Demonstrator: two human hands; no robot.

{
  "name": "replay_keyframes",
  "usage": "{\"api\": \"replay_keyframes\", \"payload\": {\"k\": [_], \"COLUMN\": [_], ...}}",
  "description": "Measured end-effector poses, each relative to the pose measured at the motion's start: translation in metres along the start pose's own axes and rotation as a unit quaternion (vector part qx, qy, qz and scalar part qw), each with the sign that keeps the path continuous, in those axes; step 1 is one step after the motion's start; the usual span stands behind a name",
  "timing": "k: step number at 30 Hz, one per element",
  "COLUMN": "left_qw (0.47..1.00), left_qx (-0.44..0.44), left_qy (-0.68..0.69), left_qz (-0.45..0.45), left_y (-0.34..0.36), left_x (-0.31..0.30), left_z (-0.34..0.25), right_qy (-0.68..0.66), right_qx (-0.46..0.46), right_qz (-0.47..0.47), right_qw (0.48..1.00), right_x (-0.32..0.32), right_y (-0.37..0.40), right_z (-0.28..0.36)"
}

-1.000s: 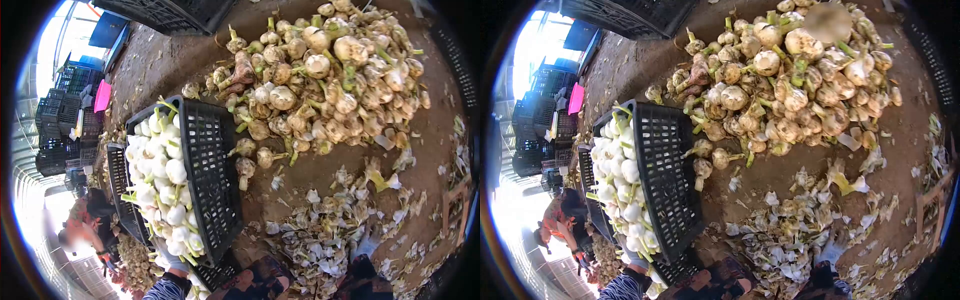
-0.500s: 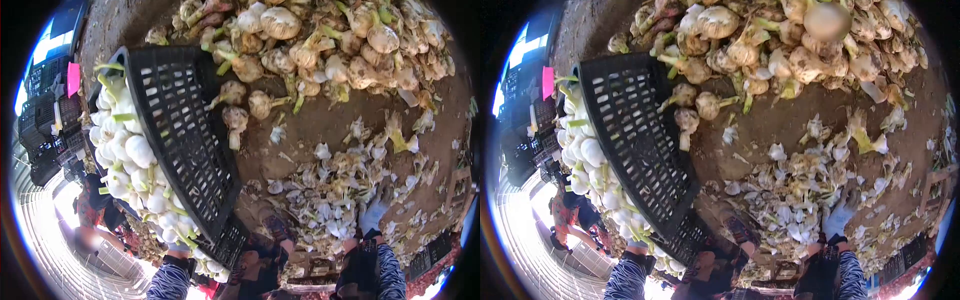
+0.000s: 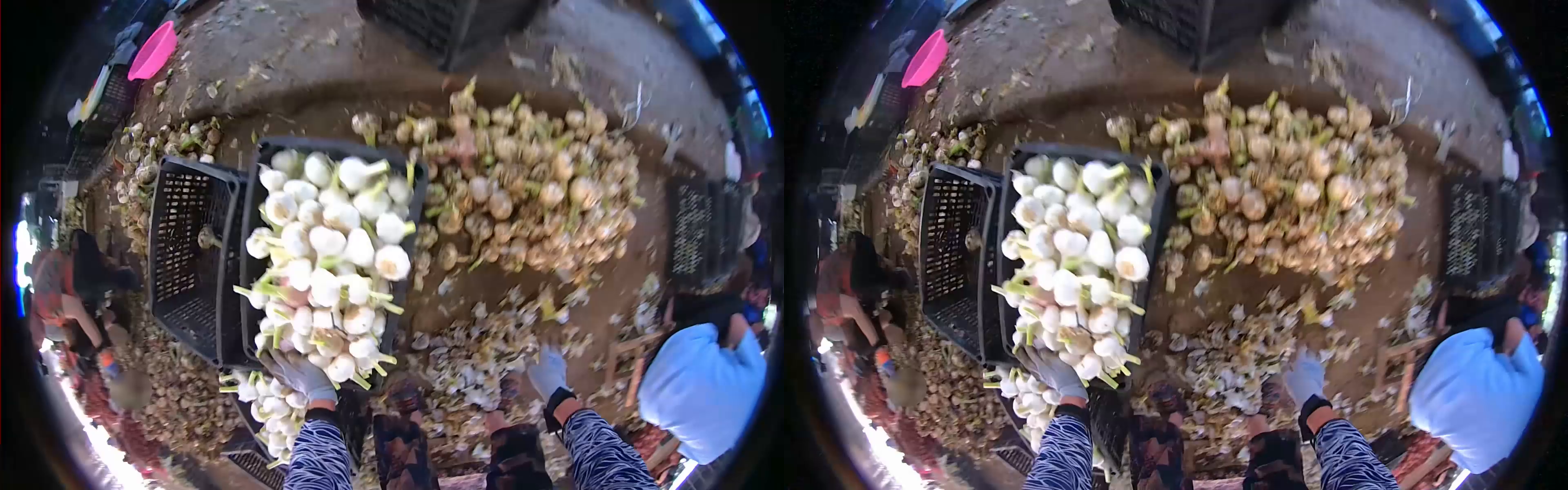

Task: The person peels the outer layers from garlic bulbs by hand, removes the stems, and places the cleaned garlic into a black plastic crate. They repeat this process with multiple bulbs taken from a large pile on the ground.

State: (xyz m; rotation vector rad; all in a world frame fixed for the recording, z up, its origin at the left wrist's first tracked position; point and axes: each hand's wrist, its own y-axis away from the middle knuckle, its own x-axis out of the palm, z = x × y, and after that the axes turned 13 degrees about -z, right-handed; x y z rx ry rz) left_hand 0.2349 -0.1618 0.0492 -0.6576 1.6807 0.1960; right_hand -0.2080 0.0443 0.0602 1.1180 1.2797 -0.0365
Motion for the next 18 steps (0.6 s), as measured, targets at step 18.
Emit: {"api": "replay_keyframes", "payload": {"k": [18], "left_qw": [0.998], "left_qx": [-0.061], "left_qy": [0.023], "left_qz": [-0.001], "left_y": [0.008], "left_x": [-0.001], "left_z": [-0.016], "right_qy": [0.133], "right_qx": [-0.514], "right_qz": [-0.200], "right_qw": [0.824], "right_x": [-0.255], "right_y": [-0.290], "right_z": [0.475]}}
